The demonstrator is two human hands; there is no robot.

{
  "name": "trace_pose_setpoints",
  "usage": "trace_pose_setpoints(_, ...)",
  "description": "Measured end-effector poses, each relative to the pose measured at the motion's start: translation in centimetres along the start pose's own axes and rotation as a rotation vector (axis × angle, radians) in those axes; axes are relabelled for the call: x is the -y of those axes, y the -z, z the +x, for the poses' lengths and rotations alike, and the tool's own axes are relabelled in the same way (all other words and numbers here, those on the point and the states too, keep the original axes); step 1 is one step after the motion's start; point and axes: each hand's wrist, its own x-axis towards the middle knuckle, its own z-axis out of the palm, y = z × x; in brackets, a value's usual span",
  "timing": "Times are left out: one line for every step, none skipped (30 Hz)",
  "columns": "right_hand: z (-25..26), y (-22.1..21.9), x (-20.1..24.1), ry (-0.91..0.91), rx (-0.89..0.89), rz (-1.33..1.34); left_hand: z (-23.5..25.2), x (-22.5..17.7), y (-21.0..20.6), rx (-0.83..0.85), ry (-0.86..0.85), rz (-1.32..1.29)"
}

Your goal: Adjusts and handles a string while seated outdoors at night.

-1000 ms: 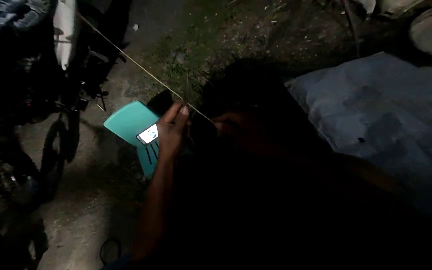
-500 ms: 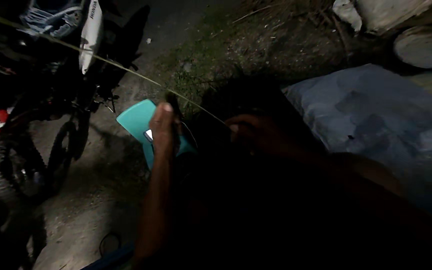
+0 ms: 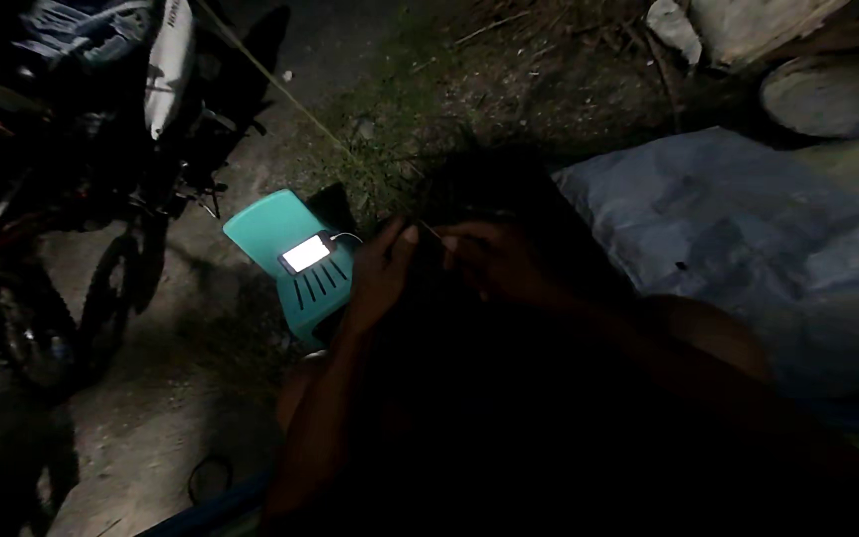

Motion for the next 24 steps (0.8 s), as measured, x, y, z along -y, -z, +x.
trace_pose_setpoints(0.1,0.1,-0.1,0.006,0.002,-0.016,0.1,0.1,0.0,-0.007,0.010,-0.006)
trace_pose_setpoints(0.3,0.2,-0.3,0.016,0.000,-0.029,0.2,0.1,-0.2,-0.007,0.004,-0.005)
trace_pose_setpoints(0.5,0.3,-0.4,0.028,-0.004,-0.034,0.3,-0.1,-0.3,0.005,-0.003,0.009)
trace_pose_setpoints(0.7,0.5,-0.4,0.038,-0.013,-0.041,0.4,-0.3,-0.4,0.019,-0.008,0.023)
trace_pose_setpoints(0.8,0.7,-0.4,0.045,-0.022,-0.043,0.6,-0.1,-0.5,0.020,-0.013,0.032)
trace_pose_setpoints(0.9,0.9,-0.3,0.048,-0.029,-0.036,0.9,0.2,-0.5,0.004,-0.007,0.030)
trace_pose_setpoints(1.0,1.0,-0.3,0.047,-0.030,-0.028,1.1,0.6,-0.5,-0.010,0.023,0.012)
trace_pose_setpoints(1.2,1.1,-0.3,0.042,-0.031,-0.029,1.3,0.8,-0.6,-0.019,0.045,0.001)
trace_pose_setpoints(1.4,1.3,-0.2,0.031,-0.024,-0.037,1.5,0.9,-0.7,-0.020,0.052,0.003)
trace_pose_setpoints(1.7,1.5,-0.1,0.026,-0.017,-0.047,1.7,0.9,-0.8,-0.023,0.047,0.005)
trace_pose_setpoints(2.0,1.6,-0.2,0.027,-0.009,-0.048,2.2,1.1,-0.8,-0.027,0.047,-0.005)
trace_pose_setpoints(2.1,1.8,-0.4,0.032,0.000,-0.043,2.7,1.5,-0.7,-0.041,0.077,-0.042)
trace_pose_setpoints(2.2,1.8,-0.5,0.034,0.012,-0.040,3.3,2.0,-0.4,-0.057,0.121,-0.092)
trace_pose_setpoints(2.4,1.9,-0.6,0.032,0.025,-0.040,3.9,2.6,0.0,-0.076,0.145,-0.146)
trace_pose_setpoints(2.6,2.0,-0.7,0.032,0.036,-0.043,4.4,2.9,0.2,-0.090,0.152,-0.216)
trace_pose_setpoints(2.8,2.1,-0.7,0.030,0.047,-0.042,4.8,3.0,0.3,-0.094,0.158,-0.290)
trace_pose_setpoints(3.0,2.2,-0.8,0.029,0.051,-0.037,5.0,3.0,0.2,-0.095,0.164,-0.349)
trace_pose_setpoints(3.3,2.4,-1.0,0.028,0.057,-0.033,5.3,3.1,0.1,-0.101,0.169,-0.380)
trace_pose_setpoints(3.5,2.5,-1.2,0.038,0.060,-0.033,5.5,3.3,-0.1,-0.114,0.169,-0.394)
trace_pose_setpoints(3.7,2.6,-1.3,0.046,0.064,-0.043,5.9,3.6,-0.2,-0.134,0.169,-0.415)
trace_pose_setpoints(3.8,2.8,-1.3,0.052,0.067,-0.063,6.5,3.9,-0.2,-0.159,0.155,-0.445)
trace_pose_setpoints(3.9,2.9,-1.2,0.057,0.072,-0.087,7.1,4.1,-0.2,-0.172,0.156,-0.469)
trace_pose_setpoints(4.1,3.0,-1.0,0.056,0.077,-0.111,7.5,4.3,0.0,-0.180,0.166,-0.497)
trace_pose_setpoints(4.1,3.2,-0.9,0.056,0.081,-0.120,7.8,4.4,0.2,-0.182,0.170,-0.528)
